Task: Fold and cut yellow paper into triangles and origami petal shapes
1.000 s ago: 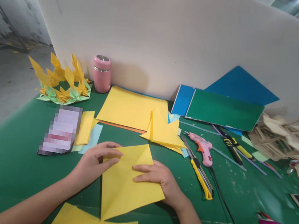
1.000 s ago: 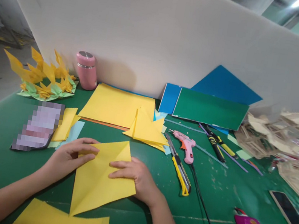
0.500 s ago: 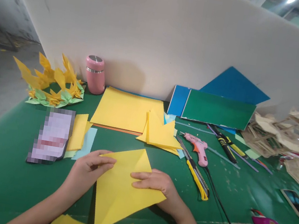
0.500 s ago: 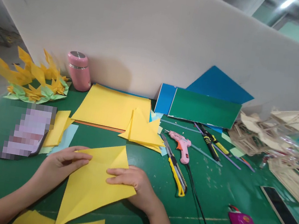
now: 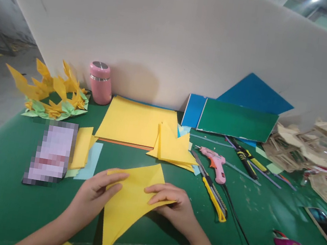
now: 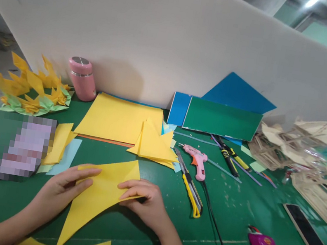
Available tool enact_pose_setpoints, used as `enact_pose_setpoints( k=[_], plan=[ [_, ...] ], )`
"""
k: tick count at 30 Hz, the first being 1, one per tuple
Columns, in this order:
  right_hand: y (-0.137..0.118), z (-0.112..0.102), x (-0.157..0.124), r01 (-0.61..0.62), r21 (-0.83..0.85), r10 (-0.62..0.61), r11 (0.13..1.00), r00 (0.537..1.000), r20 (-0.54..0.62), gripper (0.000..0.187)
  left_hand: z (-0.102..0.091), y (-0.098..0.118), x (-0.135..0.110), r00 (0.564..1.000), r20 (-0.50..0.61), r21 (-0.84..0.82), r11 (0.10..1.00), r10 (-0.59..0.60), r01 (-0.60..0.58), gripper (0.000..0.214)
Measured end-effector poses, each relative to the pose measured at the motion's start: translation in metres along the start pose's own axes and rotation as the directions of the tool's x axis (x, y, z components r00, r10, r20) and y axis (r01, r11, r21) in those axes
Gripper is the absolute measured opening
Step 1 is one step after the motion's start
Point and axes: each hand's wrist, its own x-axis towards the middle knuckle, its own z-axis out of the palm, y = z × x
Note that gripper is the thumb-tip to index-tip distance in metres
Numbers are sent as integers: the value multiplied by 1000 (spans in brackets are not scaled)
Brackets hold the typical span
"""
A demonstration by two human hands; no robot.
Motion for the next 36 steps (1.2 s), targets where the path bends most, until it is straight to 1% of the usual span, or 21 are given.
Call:
enact_pose_setpoints(
  k=[3,5,7,9,11,14,16,18,20,22,23,24,25,26,27,28,29,31,32,34,36],
  plan=[
    [-1,1,0,-20,12,20,1000,1000,-13,21,4,5,-7,1000,28,-95,995,7,-4,41],
    [-1,1,-1,17,-17,-17,1000,1000,-19,20,6,7,-9,999,30,-133,991,-25,29,48],
    [0,1,-3,74,-57,-75,996,997,-21,18,7,8,-9,994,80,-129,989,-67,77,38],
    [1,1,-4,119,-92,-120,989,993,-13,15,5,9,-6,981,168,-127,984,-101,123,22],
    [2,2,-5,132,-108,-133,985,991,-3,14,2,9,-3,968,224,-128,981,-115,146,20],
    [0,3,-4,128,-72,-130,989,991,-20,13,-2,10,0,972,213,-86,989,-98,119,23],
    [-1,5,-3,84,-33,-86,996,995,-53,12,-4,11,0,973,218,-46,995,-75,87,24],
    [-1,6,-2,-17,-14,15,1000,994,-109,11,-7,12,-1,967,241,-22,996,-76,84,26],
    [1,8,-2,-134,13,134,991,974,-181,11,-9,11,-3,963,255,-28,995,-89,99,31],
    [3,10,-3,-216,75,228,973,945,-234,15,-11,11,-5,967,246,-104,990,-63,91,44],
    [4,12,-3,-243,110,264,964,933,-246,18,-10,11,-6,969,246,-168,983,-25,68,50],
    [5,13,-3,-264,136,291,955,923,-250,21,-9,11,-6,961,275,-229,972,16,49,54],
    [5,15,-2,-280,150,311,948,916,-255,22,-8,12,-6,954,298,-257,965,32,48,54],
    [4,17,-2,-294,149,325,944,909,-262,22,-5,13,-6,954,299,-255,964,13,67,50],
    [4,19,-2,-309,139,336,941,903,-268,22,-3,15,-6,955,295,-221,971,-24,92,43],
    [3,20,-1,-322,128,346,938,897,-274,22,-1,17,-5,965,253,-166,979,-74,118,34],
    [2,22,-1,-334,124,355,935,893,-278,22,1,19,-4,976,184,-120,983,-114,138,27],
    [1,25,0,-340,156,371,927,888,-271,24,2,21,-2,989,87,-57,990,-122,127,20],
    [2,26,0,-328,195,373,924,888,-270,25,2,21,-1,992,52,-46,992,-116,119,19],
    [3,26,1,-268,298,356,916,885,-300,31,1,20,0,992,3,-64,990,-129,129,20],
    [4,25,3,-190,385,333,903,875,-350,50,1,18,0,982,-46,-125,977,-181,174,23]
  ],
)
